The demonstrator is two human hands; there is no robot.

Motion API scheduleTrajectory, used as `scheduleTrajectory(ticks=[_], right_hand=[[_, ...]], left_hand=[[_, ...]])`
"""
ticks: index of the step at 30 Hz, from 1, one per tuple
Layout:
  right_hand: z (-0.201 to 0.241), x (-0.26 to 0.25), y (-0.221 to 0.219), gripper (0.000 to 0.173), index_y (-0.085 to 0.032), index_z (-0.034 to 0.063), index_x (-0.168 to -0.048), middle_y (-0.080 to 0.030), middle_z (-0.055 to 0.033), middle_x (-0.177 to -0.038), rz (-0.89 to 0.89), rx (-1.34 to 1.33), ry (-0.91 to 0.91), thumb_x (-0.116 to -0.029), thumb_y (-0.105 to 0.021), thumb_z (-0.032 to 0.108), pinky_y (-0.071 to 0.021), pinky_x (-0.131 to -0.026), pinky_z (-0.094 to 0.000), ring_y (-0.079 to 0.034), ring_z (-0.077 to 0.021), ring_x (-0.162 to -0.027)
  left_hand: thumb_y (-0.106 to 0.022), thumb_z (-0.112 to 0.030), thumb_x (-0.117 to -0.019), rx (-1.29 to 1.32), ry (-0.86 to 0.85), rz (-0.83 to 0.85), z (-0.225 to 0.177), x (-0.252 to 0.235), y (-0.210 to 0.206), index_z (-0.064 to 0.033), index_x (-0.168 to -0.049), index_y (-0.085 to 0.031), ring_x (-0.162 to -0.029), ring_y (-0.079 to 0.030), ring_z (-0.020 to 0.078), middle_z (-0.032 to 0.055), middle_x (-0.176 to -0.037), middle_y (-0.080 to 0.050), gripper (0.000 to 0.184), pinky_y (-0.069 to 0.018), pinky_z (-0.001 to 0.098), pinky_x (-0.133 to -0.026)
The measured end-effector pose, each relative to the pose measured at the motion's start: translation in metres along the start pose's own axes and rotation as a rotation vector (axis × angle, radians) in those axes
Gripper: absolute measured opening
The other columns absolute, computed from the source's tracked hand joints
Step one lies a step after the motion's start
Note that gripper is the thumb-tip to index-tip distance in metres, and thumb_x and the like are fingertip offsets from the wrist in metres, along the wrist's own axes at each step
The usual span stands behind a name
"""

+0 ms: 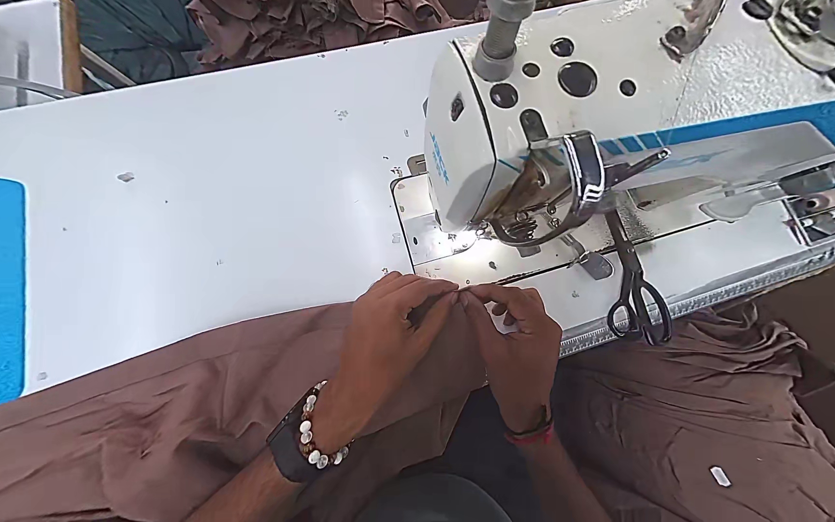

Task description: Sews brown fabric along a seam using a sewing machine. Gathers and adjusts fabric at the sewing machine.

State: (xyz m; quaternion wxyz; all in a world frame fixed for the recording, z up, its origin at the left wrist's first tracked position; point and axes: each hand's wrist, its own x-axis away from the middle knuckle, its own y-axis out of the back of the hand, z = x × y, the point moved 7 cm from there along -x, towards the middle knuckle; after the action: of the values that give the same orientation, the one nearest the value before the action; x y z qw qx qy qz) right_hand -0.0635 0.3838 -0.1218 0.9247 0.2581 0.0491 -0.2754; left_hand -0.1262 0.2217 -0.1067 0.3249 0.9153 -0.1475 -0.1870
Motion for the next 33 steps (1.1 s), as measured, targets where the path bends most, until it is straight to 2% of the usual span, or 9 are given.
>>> scheduleTrajectory(ticks=[5,10,13,17,21,24,28,31,33], right_hand=[[0.018,0.009,0.001,0.007,-0.082,0.0176,-0.089,-0.076,0.005,-0.088,-0.121,0.259,0.251,-0.0873,-0.077,0.021,-0.0486,-0.076,-0.0316,-0.065,-0.011,-0.086],[0.025,0.01,0.003,0.011,-0.084,0.018,-0.094,-0.077,0.0047,-0.092,-0.066,0.305,0.285,-0.0892,-0.074,0.02,-0.0446,-0.077,-0.0365,-0.064,-0.0139,-0.09],[0.019,0.007,0.002,0.017,-0.083,0.0172,-0.099,-0.077,0.0054,-0.094,0.038,0.19,0.184,-0.0911,-0.069,0.02,-0.0492,-0.083,-0.0329,-0.064,-0.0113,-0.095],[-0.004,-0.002,-0.003,0.021,-0.079,0.0146,-0.106,-0.075,0.0053,-0.091,0.154,-0.057,-0.057,-0.1005,-0.062,0.025,-0.0551,-0.069,-0.0237,-0.067,-0.0048,-0.079],[-0.006,-0.011,-0.004,0.018,-0.083,0.0196,-0.1,-0.076,0.0086,-0.086,0.262,-0.085,-0.146,-0.0966,-0.07,0.032,-0.0531,-0.066,-0.0235,-0.066,-0.0022,-0.075],[-0.007,-0.012,-0.003,0.014,-0.082,0.0207,-0.094,-0.072,0.0097,-0.079,0.225,-0.078,-0.161,-0.0919,-0.074,0.032,-0.0482,-0.061,-0.0245,-0.061,-0.003,-0.068],[0.006,-0.003,-0.004,0.01,-0.08,0.0209,-0.088,-0.07,0.0103,-0.079,0.001,0.146,0.018,-0.0868,-0.075,0.029,-0.047,-0.064,-0.0223,-0.06,-0.0022,-0.073],[0.024,0.005,-0.008,0.009,-0.081,0.0167,-0.088,-0.074,0.0043,-0.082,-0.117,0.357,0.274,-0.0886,-0.074,0.023,-0.0494,-0.07,-0.0301,-0.065,-0.0118,-0.08],[0.032,0.009,-0.009,0.012,-0.082,0.0172,-0.091,-0.076,0.0031,-0.086,-0.118,0.456,0.354,-0.0917,-0.072,0.024,-0.0481,-0.073,-0.0341,-0.066,-0.0148,-0.084]], left_hand=[[-0.063,-0.028,-0.0998,-0.087,-0.038,-0.033,-0.008,0.004,-0.002,-0.0203,-0.104,-0.081,-0.083,-0.065,0.0057,-0.0072,-0.091,-0.076,0.02,-0.0494,0.0278,-0.075],[-0.063,-0.029,-0.1001,-0.149,-0.091,-0.049,-0.013,0.002,-0.002,-0.0203,-0.105,-0.081,-0.083,-0.064,0.0086,-0.0059,-0.094,-0.077,0.021,-0.0466,0.0298,-0.074],[-0.064,-0.031,-0.0975,-0.123,-0.058,-0.047,-0.007,-0.001,-0.004,-0.021,-0.099,-0.081,-0.08,-0.063,0.0067,-0.0068,-0.087,-0.074,0.02,-0.0471,0.0282,-0.072],[-0.066,-0.03,-0.0948,0.036,0.052,-0.04,0.001,-0.005,-0.005,-0.0205,-0.095,-0.081,-0.078,-0.062,-0.0011,-0.0102,-0.083,-0.072,0.018,-0.0497,0.0195,-0.069],[-0.065,-0.029,-0.0977,0.019,0.027,-0.018,-0.002,-0.005,-0.001,-0.0216,-0.1,-0.082,-0.079,-0.06,0.0012,-0.0106,-0.085,-0.072,0.019,-0.0465,0.0236,-0.071],[-0.063,-0.035,-0.0988,-0.015,0.055,0.08,-0.003,-0.005,0.002,-0.0252,-0.104,-0.081,-0.079,-0.061,-0.0004,-0.0135,-0.086,-0.073,0.022,-0.0472,0.0245,-0.072],[-0.063,-0.039,-0.096,-0.066,0.141,0.146,0.0,-0.004,0.004,-0.0274,-0.1,-0.082,-0.073,-0.062,-0.0038,-0.0141,-0.081,-0.073,0.022,-0.0479,0.0211,-0.066],[-0.062,-0.039,-0.097,-0.099,0.127,0.116,0.0,-0.005,0.004,-0.0282,-0.1,-0.082,-0.07,-0.058,-0.0013,-0.0134,-0.077,-0.07,0.023,-0.045,0.0221,-0.063],[-0.06,-0.039,-0.098,-0.107,0.114,0.118,0.0,-0.005,0.004,-0.0283,-0.101,-0.082,-0.071,-0.058,-0.0003,-0.013,-0.076,-0.068,0.025,-0.0452,0.0229,-0.064]])
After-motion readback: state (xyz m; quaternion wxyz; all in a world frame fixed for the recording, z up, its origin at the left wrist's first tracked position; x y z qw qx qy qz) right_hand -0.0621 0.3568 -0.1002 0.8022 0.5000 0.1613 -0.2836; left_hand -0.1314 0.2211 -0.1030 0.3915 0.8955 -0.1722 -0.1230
